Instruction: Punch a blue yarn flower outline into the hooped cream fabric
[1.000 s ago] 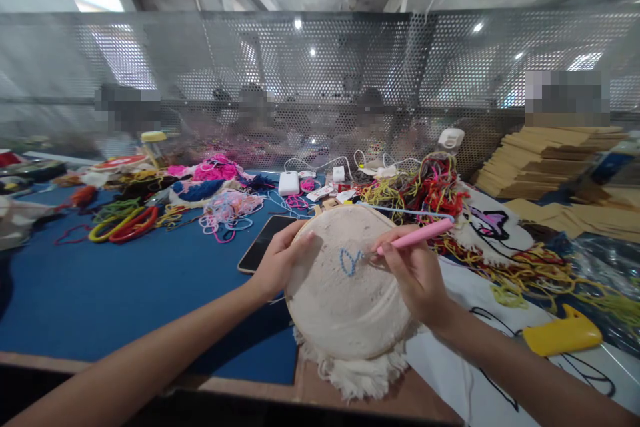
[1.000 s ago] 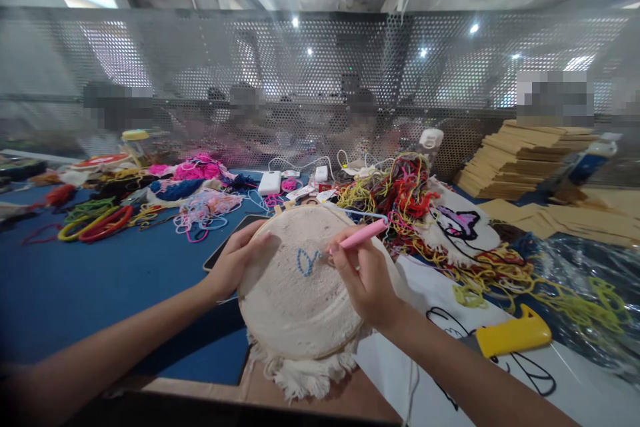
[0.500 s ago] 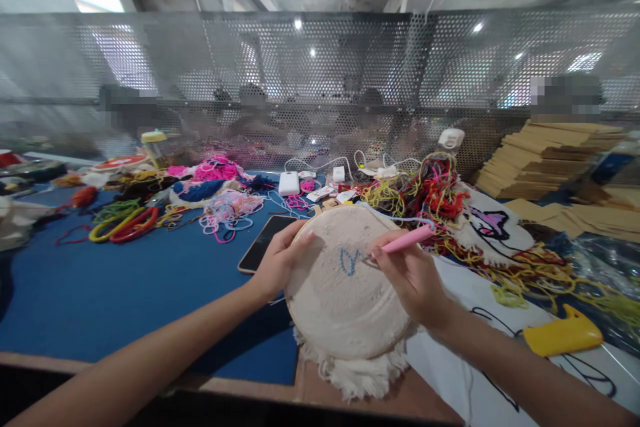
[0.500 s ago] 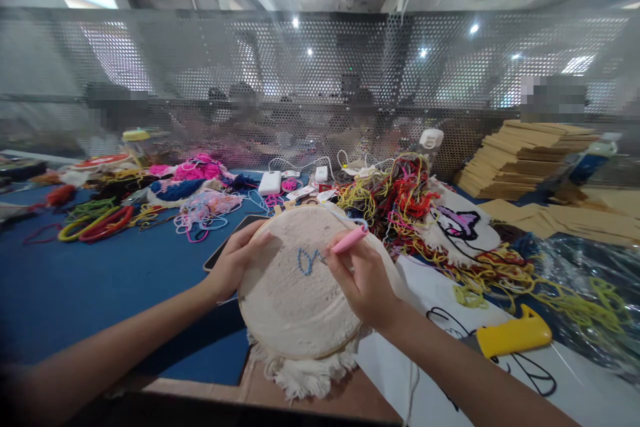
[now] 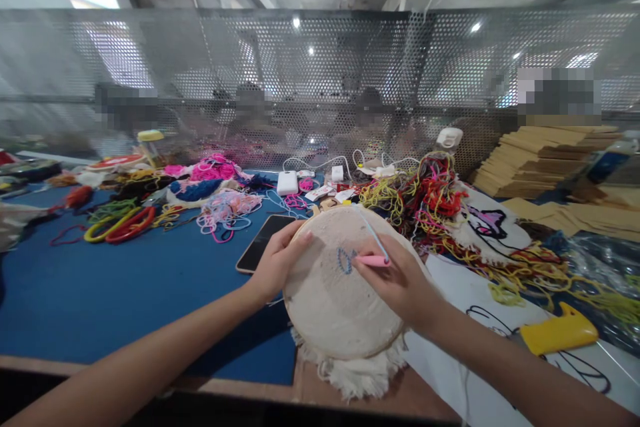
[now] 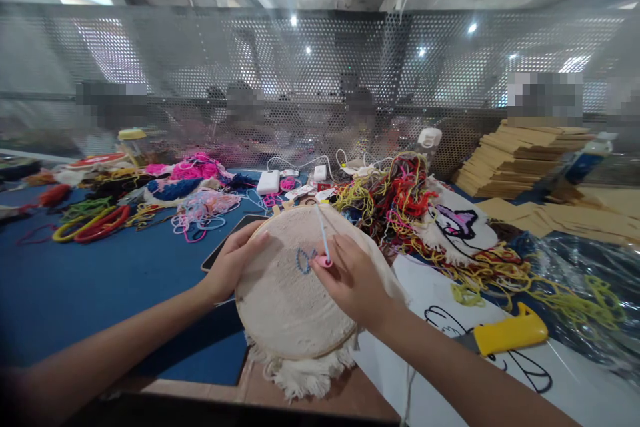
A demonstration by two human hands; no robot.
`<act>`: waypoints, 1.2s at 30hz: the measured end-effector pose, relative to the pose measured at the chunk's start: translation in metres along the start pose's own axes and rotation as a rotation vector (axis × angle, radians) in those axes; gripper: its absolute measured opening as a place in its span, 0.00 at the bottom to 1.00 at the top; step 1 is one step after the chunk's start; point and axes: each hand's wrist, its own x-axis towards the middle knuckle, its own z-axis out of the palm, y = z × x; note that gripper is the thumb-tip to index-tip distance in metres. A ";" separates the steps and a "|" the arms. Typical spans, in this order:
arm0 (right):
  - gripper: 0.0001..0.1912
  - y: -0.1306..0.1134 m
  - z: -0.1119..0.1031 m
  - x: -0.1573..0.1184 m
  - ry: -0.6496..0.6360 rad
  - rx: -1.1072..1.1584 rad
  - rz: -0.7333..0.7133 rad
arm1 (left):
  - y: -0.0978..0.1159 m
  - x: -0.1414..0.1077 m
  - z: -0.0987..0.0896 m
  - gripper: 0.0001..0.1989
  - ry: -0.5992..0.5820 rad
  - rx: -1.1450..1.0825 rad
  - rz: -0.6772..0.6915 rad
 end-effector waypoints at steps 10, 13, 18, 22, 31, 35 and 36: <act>0.06 0.017 0.009 -0.002 -0.300 0.247 0.211 | 0.000 0.017 -0.010 0.20 -0.082 -0.208 -0.638; 0.05 0.015 0.008 -0.001 -0.365 0.259 0.248 | -0.005 0.022 -0.016 0.24 -0.156 -0.171 -0.747; 0.03 0.012 0.006 0.001 -0.316 0.293 0.288 | -0.008 0.025 -0.020 0.15 -0.111 -0.072 -0.594; 0.03 0.012 0.007 0.003 -0.303 0.398 0.362 | -0.005 0.028 -0.018 0.13 -0.128 -0.106 -0.565; 0.05 0.009 0.008 0.002 -0.274 0.422 0.333 | -0.003 0.026 -0.004 0.13 -0.022 -0.034 -0.477; 0.06 0.005 0.004 0.004 -0.179 0.398 0.178 | 0.007 0.012 0.000 0.13 0.068 -0.104 -0.305; 0.06 0.003 0.002 0.005 -0.135 0.369 0.133 | 0.010 0.008 0.002 0.13 0.080 -0.136 -0.251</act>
